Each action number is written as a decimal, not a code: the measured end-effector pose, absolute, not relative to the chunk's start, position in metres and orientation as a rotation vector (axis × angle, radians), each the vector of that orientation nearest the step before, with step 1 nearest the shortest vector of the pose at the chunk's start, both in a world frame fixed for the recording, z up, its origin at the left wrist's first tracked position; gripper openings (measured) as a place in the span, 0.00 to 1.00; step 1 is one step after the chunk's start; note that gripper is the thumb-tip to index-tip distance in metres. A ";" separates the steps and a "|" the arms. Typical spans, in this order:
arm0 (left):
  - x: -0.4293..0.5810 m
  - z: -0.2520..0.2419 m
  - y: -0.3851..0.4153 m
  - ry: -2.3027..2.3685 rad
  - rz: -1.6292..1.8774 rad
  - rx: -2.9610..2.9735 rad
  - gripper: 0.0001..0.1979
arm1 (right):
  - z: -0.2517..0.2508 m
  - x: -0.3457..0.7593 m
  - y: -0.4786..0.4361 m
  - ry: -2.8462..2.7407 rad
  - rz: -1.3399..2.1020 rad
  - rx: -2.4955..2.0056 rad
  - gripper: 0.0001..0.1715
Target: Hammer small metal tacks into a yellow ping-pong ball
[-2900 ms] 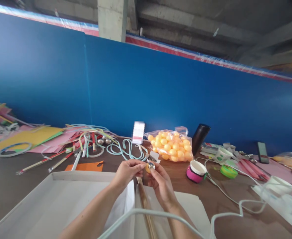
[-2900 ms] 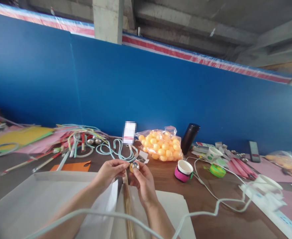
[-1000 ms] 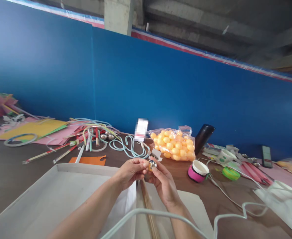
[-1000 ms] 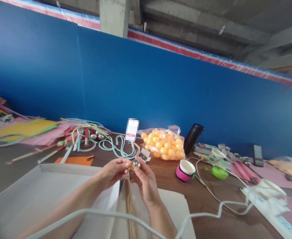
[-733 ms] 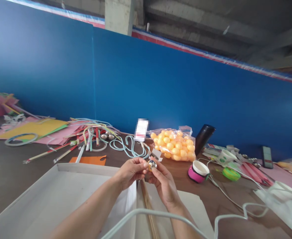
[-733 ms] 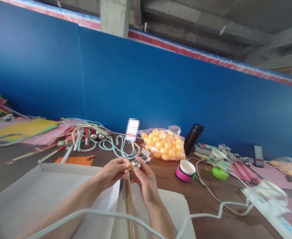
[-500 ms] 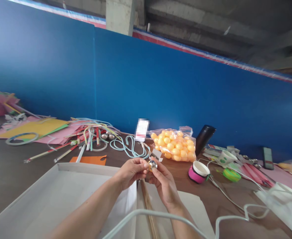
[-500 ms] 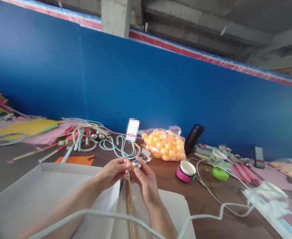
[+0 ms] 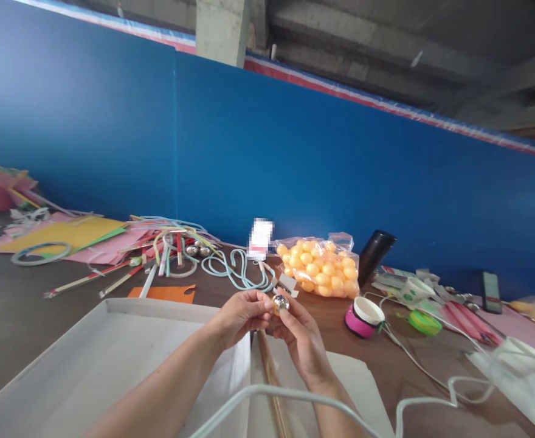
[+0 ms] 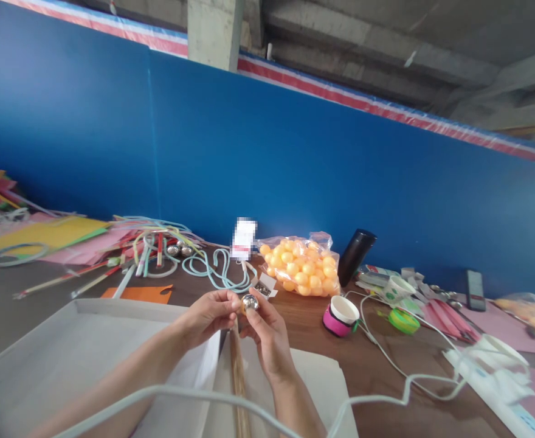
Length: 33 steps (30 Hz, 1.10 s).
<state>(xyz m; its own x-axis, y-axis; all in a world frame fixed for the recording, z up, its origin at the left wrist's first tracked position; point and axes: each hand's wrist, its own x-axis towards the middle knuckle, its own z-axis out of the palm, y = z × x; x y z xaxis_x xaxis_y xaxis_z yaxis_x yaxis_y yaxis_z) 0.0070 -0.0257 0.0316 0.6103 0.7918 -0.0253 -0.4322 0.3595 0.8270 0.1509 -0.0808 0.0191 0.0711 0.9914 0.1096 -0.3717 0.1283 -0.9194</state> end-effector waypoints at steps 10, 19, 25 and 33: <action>0.006 0.032 -0.026 0.461 0.809 0.929 0.11 | 0.018 0.151 -0.080 -0.975 1.222 -0.869 0.26; 0.005 0.031 -0.025 0.442 0.807 0.924 0.10 | 0.019 0.152 -0.082 -0.984 1.245 -0.857 0.28; 0.006 0.029 -0.025 0.438 0.805 0.925 0.10 | 0.017 0.151 -0.081 -0.992 1.233 -0.834 0.27; 0.005 0.031 -0.024 0.464 0.793 0.936 0.10 | 0.016 0.152 -0.080 -1.013 1.216 -0.847 0.27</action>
<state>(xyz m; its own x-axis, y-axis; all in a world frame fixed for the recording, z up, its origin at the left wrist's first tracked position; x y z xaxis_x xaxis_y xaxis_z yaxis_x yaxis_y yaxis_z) 0.0052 -0.0245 0.0309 0.6349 0.7723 -0.0209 -0.3969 0.3492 0.8488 0.1516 -0.0802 0.0157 0.0496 0.9859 0.1596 -0.3350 0.1670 -0.9273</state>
